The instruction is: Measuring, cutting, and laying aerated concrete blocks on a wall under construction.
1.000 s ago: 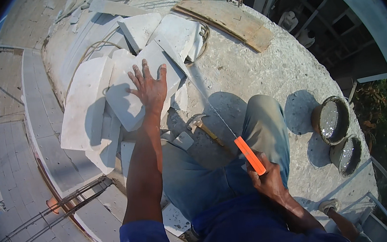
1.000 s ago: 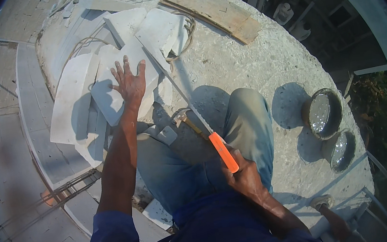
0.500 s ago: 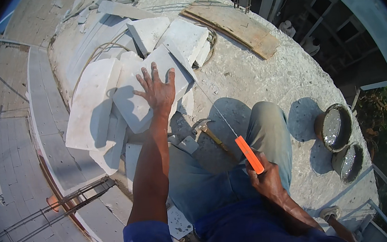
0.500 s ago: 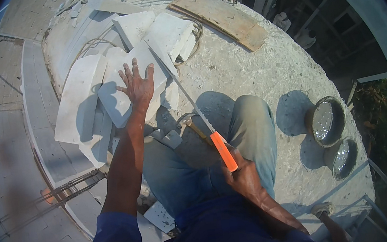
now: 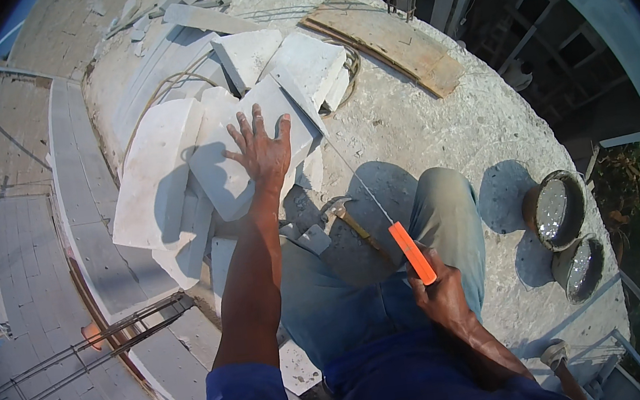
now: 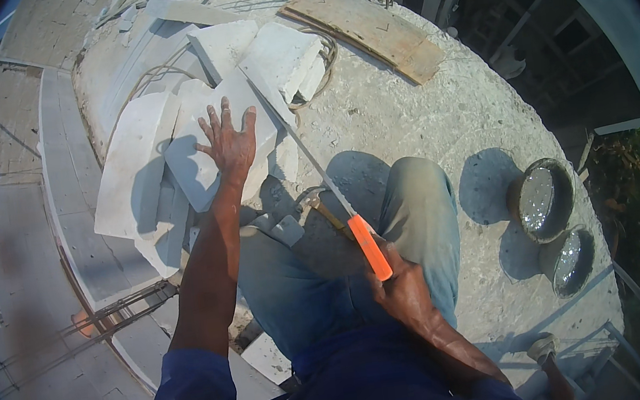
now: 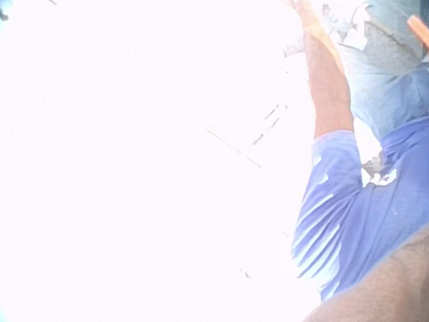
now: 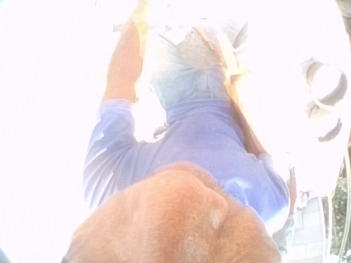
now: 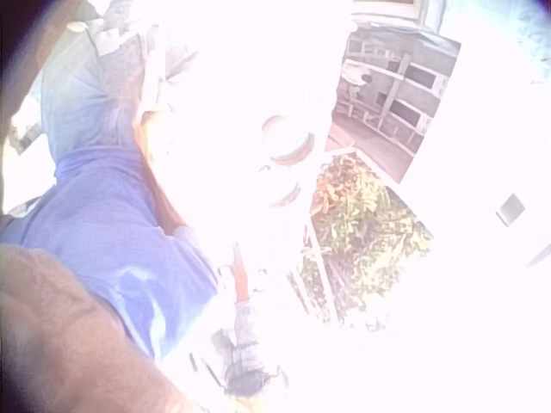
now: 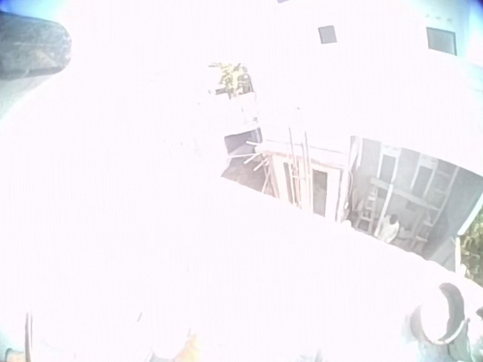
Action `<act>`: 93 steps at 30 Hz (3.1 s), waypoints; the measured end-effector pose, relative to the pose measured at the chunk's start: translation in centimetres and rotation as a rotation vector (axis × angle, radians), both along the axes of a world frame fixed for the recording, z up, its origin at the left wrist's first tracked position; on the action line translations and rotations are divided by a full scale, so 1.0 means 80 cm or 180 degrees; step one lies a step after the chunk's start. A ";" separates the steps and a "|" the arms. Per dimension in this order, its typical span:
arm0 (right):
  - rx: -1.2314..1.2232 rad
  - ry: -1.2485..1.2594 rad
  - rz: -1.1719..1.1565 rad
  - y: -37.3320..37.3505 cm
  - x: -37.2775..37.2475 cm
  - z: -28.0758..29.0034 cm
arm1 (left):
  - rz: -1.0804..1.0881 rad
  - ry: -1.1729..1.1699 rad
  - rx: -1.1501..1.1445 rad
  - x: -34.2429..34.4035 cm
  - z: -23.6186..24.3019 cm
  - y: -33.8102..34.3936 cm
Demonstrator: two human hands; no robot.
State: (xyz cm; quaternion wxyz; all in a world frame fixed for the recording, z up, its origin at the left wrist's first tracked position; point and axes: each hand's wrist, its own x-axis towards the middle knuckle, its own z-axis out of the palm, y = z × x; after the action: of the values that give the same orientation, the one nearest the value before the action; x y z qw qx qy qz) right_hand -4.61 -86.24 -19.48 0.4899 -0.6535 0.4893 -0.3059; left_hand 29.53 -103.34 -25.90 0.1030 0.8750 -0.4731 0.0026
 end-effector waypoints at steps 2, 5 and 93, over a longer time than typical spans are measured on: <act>-0.0055 0.0157 -0.0010 -0.048 0.033 -0.018 | -0.0091 -0.0004 -0.0053 -0.013 0.000 -0.007; 0.0033 0.0483 0.0159 -0.134 0.107 -0.025 | 0.0025 0.0126 -0.0042 -0.008 -0.011 -0.008; 0.0006 0.0409 0.0201 -0.097 0.077 -0.039 | 0.0020 0.0020 0.0029 0.010 -0.037 0.009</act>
State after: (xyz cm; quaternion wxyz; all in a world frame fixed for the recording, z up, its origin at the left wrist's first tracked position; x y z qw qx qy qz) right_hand 1.55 -94.03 -22.61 0.4675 -0.6864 0.4992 -0.2472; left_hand 30.35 -102.59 -28.86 0.1006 0.8769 -0.4699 -0.0019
